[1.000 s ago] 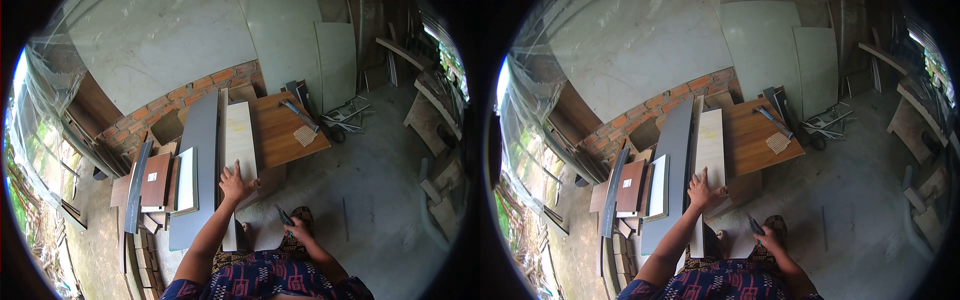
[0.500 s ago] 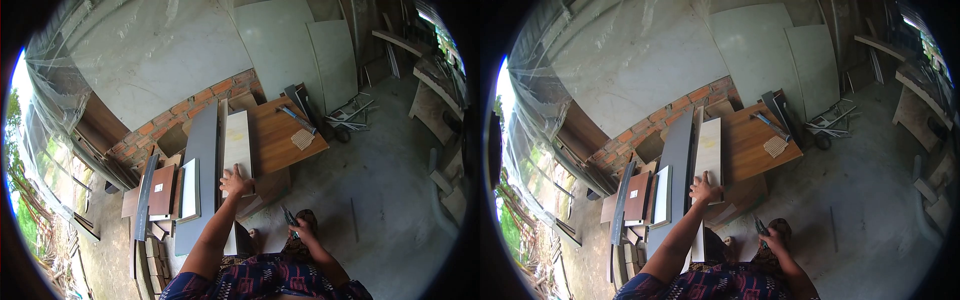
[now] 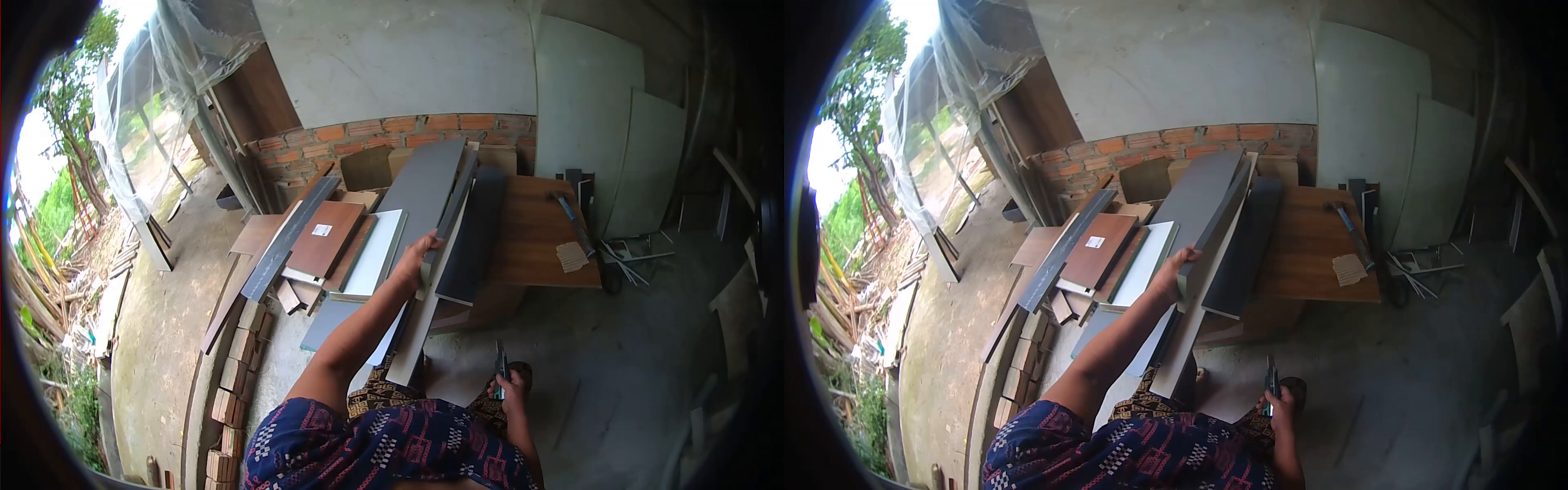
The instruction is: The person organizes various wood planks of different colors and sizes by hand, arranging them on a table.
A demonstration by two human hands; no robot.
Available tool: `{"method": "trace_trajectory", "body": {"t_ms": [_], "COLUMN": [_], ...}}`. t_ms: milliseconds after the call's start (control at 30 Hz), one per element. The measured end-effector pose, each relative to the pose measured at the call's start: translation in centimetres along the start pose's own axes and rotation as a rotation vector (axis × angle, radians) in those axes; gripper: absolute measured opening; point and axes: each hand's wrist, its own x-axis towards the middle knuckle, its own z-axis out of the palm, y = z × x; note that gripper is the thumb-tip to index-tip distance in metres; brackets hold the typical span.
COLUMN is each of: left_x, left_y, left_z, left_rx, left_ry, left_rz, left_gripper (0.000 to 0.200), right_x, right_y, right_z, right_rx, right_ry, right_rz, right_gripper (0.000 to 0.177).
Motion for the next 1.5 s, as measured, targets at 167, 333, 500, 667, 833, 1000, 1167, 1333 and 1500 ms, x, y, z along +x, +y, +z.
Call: {"method": "trace_trajectory", "body": {"t_ms": [167,333,500,667,833,1000,1167,1333,1500], "left_x": [-4.6,-10.6,-13.6,-14.2,-14.3,-14.3,-16.1,-15.6,-14.5], "left_y": [1.5,6.6,9.2,10.8,11.3,11.6,13.1,12.2,11.9], "left_z": [-4.2,-6.6,-11.4,-18.3,-25.7,-31.6,-34.1,-37.3,-39.2], "left_rx": [-0.132,-0.078,0.041,0.367,0.553,1.071,1.617,1.615,1.595], "left_ry": [0.000,-0.105,0.081,0.287,0.471,0.549,0.561,0.526,0.504], "left_rz": [-0.021,-0.006,0.162,0.278,0.269,0.249,0.009,-0.010,-0.034], "left_gripper": [0.064,0.067,0.061,0.055,0.065,0.077,0.090,0.093,0.095], "right_x": [-0.4,-0.6,-0.1,0.0,-0.4,0.0,-0.1,-0.2,-0.2], "right_y": [-0.5,-0.3,0.3,0.5,-0.1,0.3,0.1,-0.2,-2.6], "right_z": [0.6,0.6,0.5,0.9,1.2,1.2,1.7,2.0,3.2], "right_rx": [-0.025,-0.050,-0.116,-0.203,-0.228,-0.307,-0.377,-0.377,-0.173], "right_ry": [0.013,0.017,-0.005,-0.005,-0.010,0.030,0.050,0.066,0.226], "right_rz": [0.011,0.009,0.010,0.037,0.059,0.104,0.125,0.170,0.036], "right_gripper": [0.013,0.011,0.012,0.013,0.015,0.017,0.019,0.018,0.014]}}
